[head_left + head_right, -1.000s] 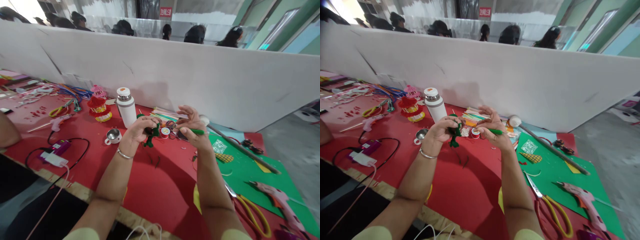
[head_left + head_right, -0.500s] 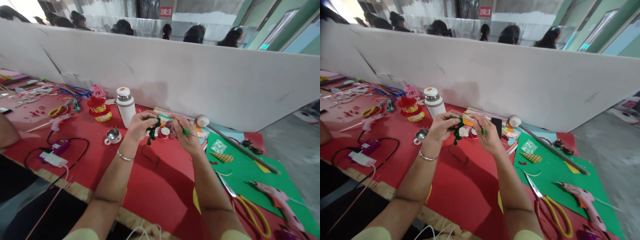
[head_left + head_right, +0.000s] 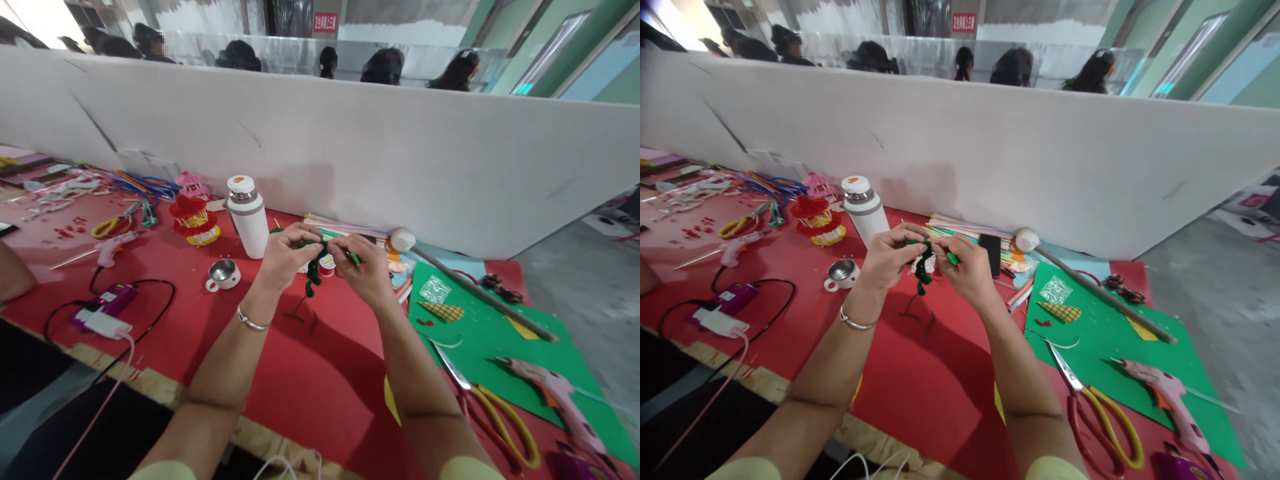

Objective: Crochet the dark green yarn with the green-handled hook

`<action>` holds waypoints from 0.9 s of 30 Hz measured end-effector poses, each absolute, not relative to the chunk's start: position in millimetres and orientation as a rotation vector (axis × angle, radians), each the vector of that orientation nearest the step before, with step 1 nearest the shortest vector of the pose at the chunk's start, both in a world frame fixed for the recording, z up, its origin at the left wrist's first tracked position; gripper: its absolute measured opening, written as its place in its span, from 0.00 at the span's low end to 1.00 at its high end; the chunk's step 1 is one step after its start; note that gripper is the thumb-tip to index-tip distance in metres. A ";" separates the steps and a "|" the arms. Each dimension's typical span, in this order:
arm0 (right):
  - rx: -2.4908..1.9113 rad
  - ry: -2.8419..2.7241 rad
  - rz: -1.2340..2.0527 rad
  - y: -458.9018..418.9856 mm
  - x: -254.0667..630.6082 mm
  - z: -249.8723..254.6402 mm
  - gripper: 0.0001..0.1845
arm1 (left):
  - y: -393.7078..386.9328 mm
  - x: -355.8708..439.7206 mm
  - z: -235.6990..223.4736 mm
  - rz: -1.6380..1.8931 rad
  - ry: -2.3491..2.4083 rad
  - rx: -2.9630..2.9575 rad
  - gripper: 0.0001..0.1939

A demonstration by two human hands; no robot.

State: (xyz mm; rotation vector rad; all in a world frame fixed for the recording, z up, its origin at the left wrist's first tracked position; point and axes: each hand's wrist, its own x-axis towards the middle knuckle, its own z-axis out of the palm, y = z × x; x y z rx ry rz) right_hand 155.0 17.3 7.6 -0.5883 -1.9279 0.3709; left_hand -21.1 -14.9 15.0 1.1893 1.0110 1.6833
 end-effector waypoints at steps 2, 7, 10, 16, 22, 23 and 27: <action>-0.593 -1.941 0.366 17.6 154.8 7.5 0.08 | -15.0 -20.9 15.1 1.679 1.015 1.192 0.05; -0.578 -1.942 0.323 18.3 155.2 7.1 0.07 | -13.3 -20.9 12.3 1.678 1.035 1.209 0.04; -0.598 -1.926 0.330 18.3 156.3 7.1 0.06 | -11.3 -21.0 10.1 1.693 1.016 1.228 0.04; -0.602 -1.938 0.348 19.1 156.9 6.5 0.06 | -9.0 -22.4 7.0 1.698 1.013 1.255 0.04; -0.594 -1.957 0.321 20.2 156.9 6.2 0.06 | -9.7 -20.6 8.1 1.721 1.020 1.363 0.07; -0.592 -1.963 0.316 20.6 157.0 5.8 0.06 | -10.2 -20.2 8.7 1.722 1.024 1.379 0.08; -0.582 -1.973 0.297 22.8 157.8 3.7 0.06 | -11.5 -20.1 9.8 1.730 1.073 1.517 0.06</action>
